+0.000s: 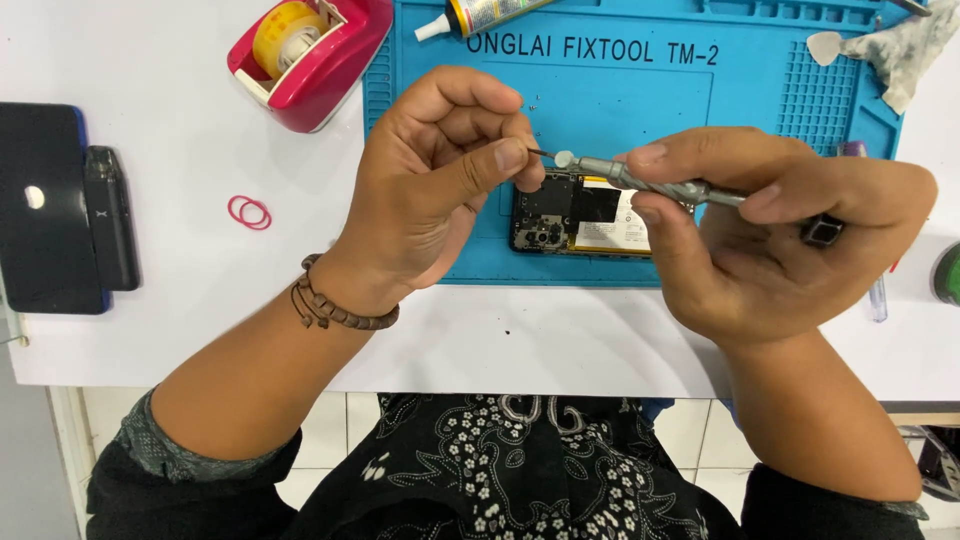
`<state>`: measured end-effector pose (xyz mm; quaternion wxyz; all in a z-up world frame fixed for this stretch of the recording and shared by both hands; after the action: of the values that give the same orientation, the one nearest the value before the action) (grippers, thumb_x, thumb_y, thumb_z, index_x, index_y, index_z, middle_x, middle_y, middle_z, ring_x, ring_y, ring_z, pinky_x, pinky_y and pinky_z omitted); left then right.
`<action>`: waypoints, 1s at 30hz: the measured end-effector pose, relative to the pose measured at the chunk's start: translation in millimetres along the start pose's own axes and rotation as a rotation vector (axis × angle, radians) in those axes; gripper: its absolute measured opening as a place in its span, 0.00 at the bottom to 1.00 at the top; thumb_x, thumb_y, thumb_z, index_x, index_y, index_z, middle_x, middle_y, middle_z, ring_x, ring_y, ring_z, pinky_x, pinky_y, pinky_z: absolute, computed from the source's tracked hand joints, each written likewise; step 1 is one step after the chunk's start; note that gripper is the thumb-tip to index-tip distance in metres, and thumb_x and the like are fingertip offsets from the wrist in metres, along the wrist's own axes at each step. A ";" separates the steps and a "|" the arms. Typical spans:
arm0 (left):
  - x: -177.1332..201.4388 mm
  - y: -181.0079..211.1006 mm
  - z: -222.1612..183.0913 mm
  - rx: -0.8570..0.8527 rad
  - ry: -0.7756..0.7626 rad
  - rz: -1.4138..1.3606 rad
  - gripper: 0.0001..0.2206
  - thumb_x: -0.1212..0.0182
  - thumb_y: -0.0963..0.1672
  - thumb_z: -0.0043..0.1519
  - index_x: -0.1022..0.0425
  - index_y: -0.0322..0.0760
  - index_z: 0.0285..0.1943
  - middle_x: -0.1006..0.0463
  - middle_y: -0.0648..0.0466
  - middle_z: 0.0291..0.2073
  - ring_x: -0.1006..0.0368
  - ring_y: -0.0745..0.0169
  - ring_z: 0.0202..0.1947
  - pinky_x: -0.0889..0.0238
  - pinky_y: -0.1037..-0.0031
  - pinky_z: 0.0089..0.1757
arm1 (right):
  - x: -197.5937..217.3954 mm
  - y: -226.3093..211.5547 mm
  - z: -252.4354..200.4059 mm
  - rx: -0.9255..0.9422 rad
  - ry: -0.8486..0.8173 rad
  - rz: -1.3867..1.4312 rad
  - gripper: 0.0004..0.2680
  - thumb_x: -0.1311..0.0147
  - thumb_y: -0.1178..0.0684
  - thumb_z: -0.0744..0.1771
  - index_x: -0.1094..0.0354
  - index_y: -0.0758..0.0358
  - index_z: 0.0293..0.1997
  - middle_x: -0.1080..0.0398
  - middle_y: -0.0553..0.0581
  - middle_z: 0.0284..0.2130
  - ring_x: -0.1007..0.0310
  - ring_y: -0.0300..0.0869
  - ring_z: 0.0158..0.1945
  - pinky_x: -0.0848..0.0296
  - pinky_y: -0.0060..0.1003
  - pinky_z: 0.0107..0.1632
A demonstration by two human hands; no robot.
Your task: Disassembling a mobile phone by unscrewing components from the motherboard and disconnecting internal ribbon cables.
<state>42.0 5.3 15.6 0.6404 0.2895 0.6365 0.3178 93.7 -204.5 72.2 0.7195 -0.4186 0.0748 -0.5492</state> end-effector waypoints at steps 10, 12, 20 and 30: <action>-0.7 -0.3 -0.3 -0.014 0.022 -0.045 0.08 0.36 0.38 0.68 0.28 0.37 0.54 0.23 0.50 0.37 0.24 0.57 0.39 0.24 0.69 0.48 | -1.3 0.8 -1.8 0.034 0.063 -0.103 0.18 0.44 0.71 0.68 0.59 0.67 0.45 0.31 0.84 0.35 0.22 0.63 0.38 0.21 0.46 0.41; -0.8 -1.8 -0.2 -0.015 0.025 -0.034 0.09 0.37 0.38 0.68 0.28 0.37 0.54 0.23 0.50 0.36 0.24 0.58 0.40 0.24 0.69 0.48 | -3.7 -1.0 0.8 0.032 0.038 -0.092 0.18 0.44 0.69 0.68 0.61 0.65 0.47 0.33 0.85 0.33 0.22 0.66 0.39 0.21 0.50 0.40; -1.9 1.1 -0.9 -0.107 -0.034 0.242 0.10 0.36 0.38 0.68 0.29 0.41 0.54 0.21 0.51 0.39 0.22 0.62 0.42 0.23 0.74 0.49 | 4.4 0.6 -7.1 0.010 0.037 -0.184 0.19 0.34 0.70 0.66 0.55 0.73 0.36 0.41 0.71 0.24 0.18 0.69 0.40 0.24 0.46 0.32; -12.3 -20.5 -7.4 -0.251 -0.404 1.234 0.23 0.45 0.39 0.64 0.37 0.42 0.70 0.22 0.60 0.43 0.28 0.56 0.53 0.42 0.60 0.51 | 11.5 -7.0 -3.6 -0.324 -0.482 -0.484 0.13 0.34 0.62 0.70 0.44 0.70 0.43 0.21 0.60 0.44 0.21 0.45 0.43 0.29 0.37 0.41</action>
<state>35.5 -17.5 7.3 0.4765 0.5782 0.1792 0.6376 90.9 -216.5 78.7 0.4905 -0.6497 -0.1119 -0.5699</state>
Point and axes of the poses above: each hand's wrist, its own z-axis towards the middle knuckle, its own x-axis out of the back of the hand, y = z × x, the point moved 2 cm from there along z, towards the middle knuckle
